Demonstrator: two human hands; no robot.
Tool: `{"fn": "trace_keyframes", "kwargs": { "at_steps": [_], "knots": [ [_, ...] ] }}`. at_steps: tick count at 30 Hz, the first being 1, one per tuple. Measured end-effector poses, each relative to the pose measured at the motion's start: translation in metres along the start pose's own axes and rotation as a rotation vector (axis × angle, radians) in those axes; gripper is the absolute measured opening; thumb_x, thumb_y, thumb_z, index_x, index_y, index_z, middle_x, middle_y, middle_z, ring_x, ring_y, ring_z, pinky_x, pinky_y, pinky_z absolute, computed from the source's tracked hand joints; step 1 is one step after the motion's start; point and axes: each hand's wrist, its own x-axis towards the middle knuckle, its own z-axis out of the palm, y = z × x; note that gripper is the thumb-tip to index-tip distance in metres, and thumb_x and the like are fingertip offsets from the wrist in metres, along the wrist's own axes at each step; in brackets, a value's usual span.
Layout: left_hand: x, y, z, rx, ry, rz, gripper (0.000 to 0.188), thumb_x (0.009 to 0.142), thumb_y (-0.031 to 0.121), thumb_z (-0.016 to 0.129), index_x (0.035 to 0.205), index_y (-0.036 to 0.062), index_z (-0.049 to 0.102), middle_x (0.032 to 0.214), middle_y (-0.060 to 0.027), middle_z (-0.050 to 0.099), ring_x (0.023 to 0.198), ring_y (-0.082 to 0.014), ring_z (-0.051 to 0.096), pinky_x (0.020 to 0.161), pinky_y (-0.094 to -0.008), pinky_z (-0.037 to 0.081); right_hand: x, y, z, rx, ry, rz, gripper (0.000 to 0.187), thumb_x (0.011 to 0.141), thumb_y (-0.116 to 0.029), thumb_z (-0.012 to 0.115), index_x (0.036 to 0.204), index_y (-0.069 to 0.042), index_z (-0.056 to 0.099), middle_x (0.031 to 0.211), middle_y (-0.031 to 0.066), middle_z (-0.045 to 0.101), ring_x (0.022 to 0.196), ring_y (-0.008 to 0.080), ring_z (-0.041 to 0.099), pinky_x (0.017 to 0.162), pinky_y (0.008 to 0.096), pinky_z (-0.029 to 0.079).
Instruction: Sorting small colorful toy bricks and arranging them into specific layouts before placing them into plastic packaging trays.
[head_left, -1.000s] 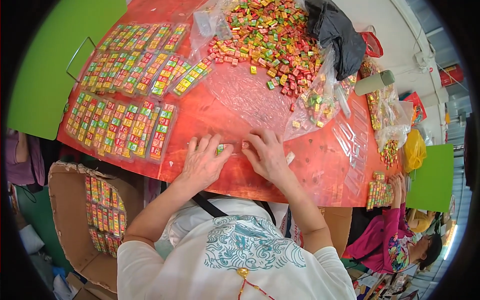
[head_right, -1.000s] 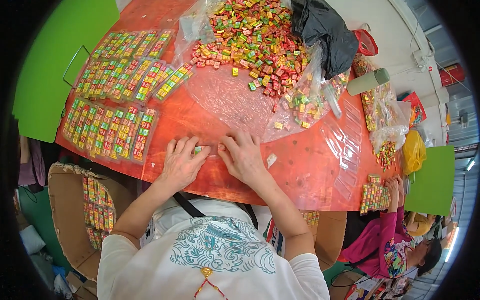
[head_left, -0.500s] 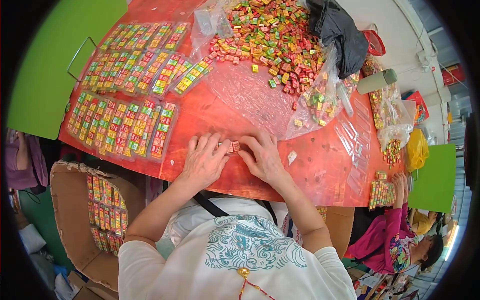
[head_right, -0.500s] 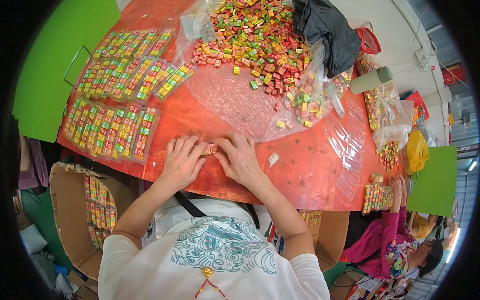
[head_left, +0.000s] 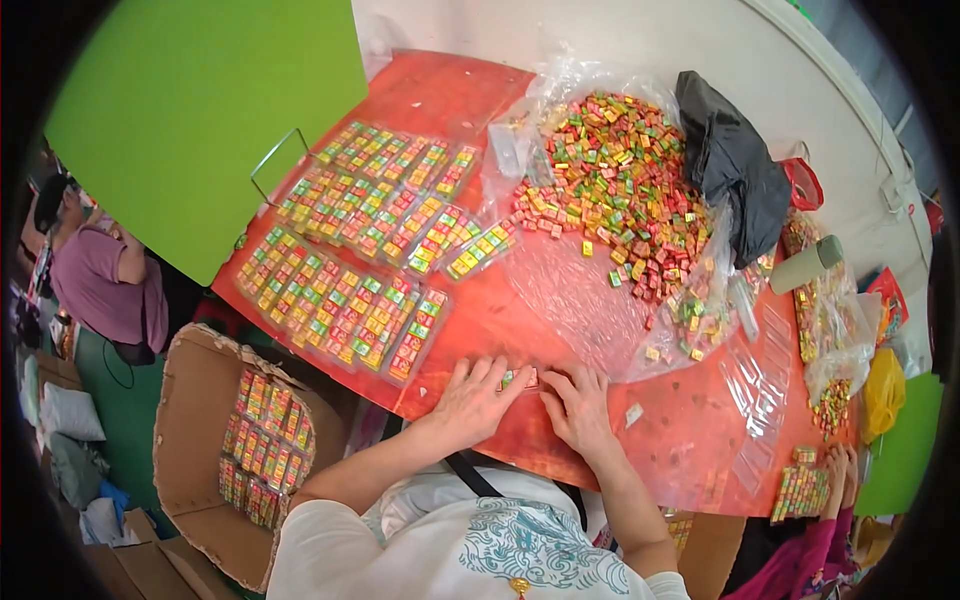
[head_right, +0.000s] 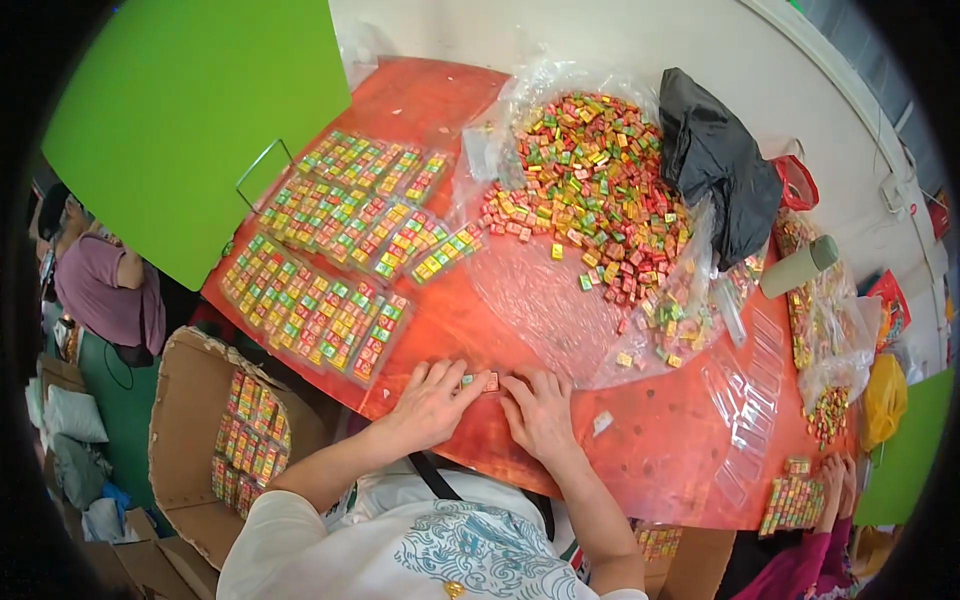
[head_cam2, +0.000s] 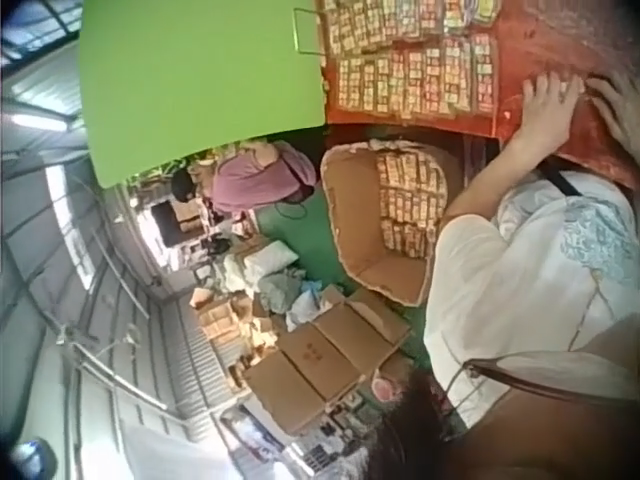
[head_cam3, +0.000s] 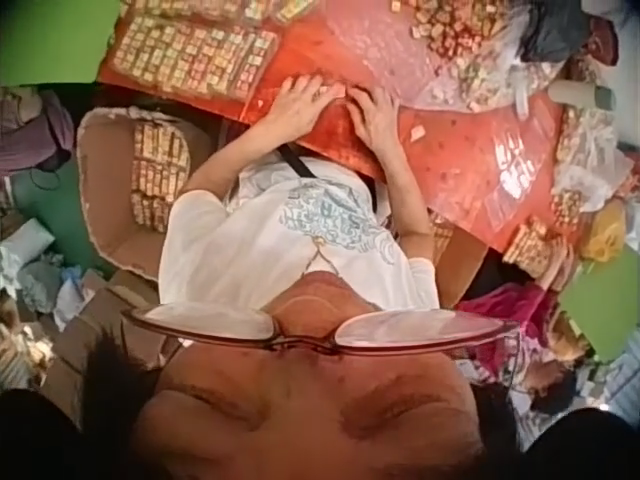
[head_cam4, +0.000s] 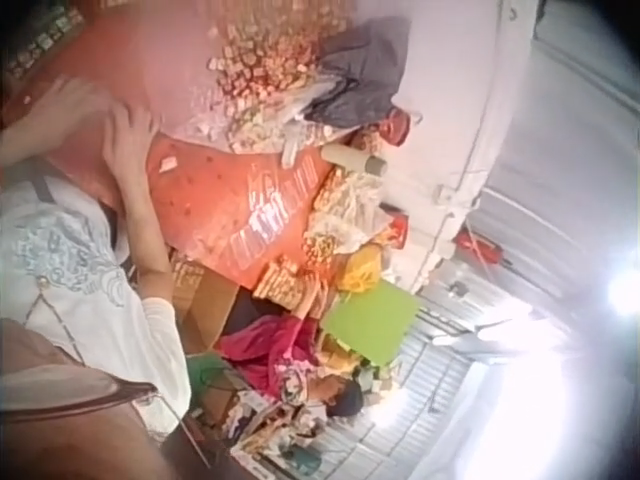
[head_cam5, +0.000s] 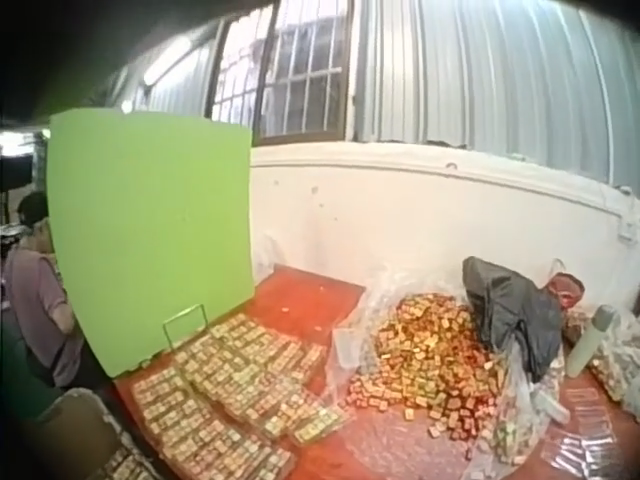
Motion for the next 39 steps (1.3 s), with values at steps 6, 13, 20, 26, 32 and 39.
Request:
{"fn": "trace_keyframes", "kwargs": {
  "at_steps": [6, 13, 20, 26, 32, 39],
  "knots": [
    [0.017, -0.005, -0.018, -0.060, 0.037, -0.054, 0.059, 0.082, 0.004, 0.061, 0.140, 0.0062, 0.054, 0.116, -0.0179, 0.055, 0.104, -0.0354, 0.054, 0.086, -0.0456, 0.046, -0.002, 0.013, -0.006, 0.065, 0.081, 0.078, 0.032, 0.083, -0.010, 0.072, 0.115, -0.010, 0.067, 0.118, 0.0107, 0.061, 0.108, 0.0301, 0.058, 0.095, 0.0432, 0.039],
    [0.099, -0.057, -0.051, 0.117, 0.217, -0.054, 0.046, 0.084, 0.004, 0.059, 0.129, 0.0028, 0.057, 0.110, -0.0187, 0.058, 0.098, -0.0352, 0.056, 0.083, -0.0467, 0.048, 0.002, 0.022, -0.010, 0.071, 0.135, 0.101, 0.030, 0.083, -0.007, 0.072, 0.113, -0.007, 0.068, 0.116, 0.0116, 0.063, 0.107, 0.0308, 0.059, 0.094, 0.0418, 0.041],
    [0.147, -0.129, -0.018, 0.301, 0.108, -0.165, 0.039, 0.089, 0.011, 0.059, 0.127, 0.0043, 0.059, 0.104, -0.0182, 0.060, 0.102, -0.0361, 0.058, 0.087, -0.0471, 0.049, 0.004, 0.021, -0.010, 0.050, 0.164, 0.054, 0.028, 0.083, -0.007, 0.072, 0.111, -0.009, 0.067, 0.112, 0.0108, 0.062, 0.103, 0.0295, 0.059, 0.091, 0.0431, 0.040],
    [0.150, -0.130, -0.011, 0.382, 0.050, -0.199, 0.044, 0.088, 0.018, 0.063, 0.130, 0.0063, 0.058, 0.106, -0.0156, 0.059, 0.104, -0.0348, 0.057, 0.088, -0.0505, 0.046, 0.002, 0.024, -0.009, 0.058, 0.141, 0.072, 0.026, 0.084, -0.008, 0.071, 0.110, -0.009, 0.067, 0.111, 0.0086, 0.063, 0.103, 0.0279, 0.061, 0.092, 0.0425, 0.041],
    [0.163, -0.103, -0.028, 0.324, 0.149, -0.097, 0.047, 0.088, 0.018, 0.065, 0.132, 0.0046, 0.056, 0.128, -0.0201, 0.053, 0.116, -0.0391, 0.053, 0.095, -0.0516, 0.045, 0.001, 0.032, -0.003, 0.064, 0.126, 0.085, 0.025, 0.084, -0.010, 0.071, 0.109, -0.009, 0.068, 0.109, 0.0096, 0.062, 0.103, 0.0289, 0.060, 0.093, 0.0447, 0.042],
    [0.230, -0.111, 0.037, -0.117, 0.135, -0.101, 0.061, 0.088, 0.020, 0.063, 0.142, -0.0011, 0.043, 0.139, -0.0301, 0.044, 0.130, -0.0494, 0.044, 0.108, -0.0558, 0.040, -0.002, 0.011, -0.019, -0.102, 0.120, 0.020, 0.025, 0.084, -0.009, 0.070, 0.109, -0.008, 0.067, 0.111, 0.0092, 0.061, 0.102, 0.0276, 0.060, 0.093, 0.0436, 0.041]
  ]
}}
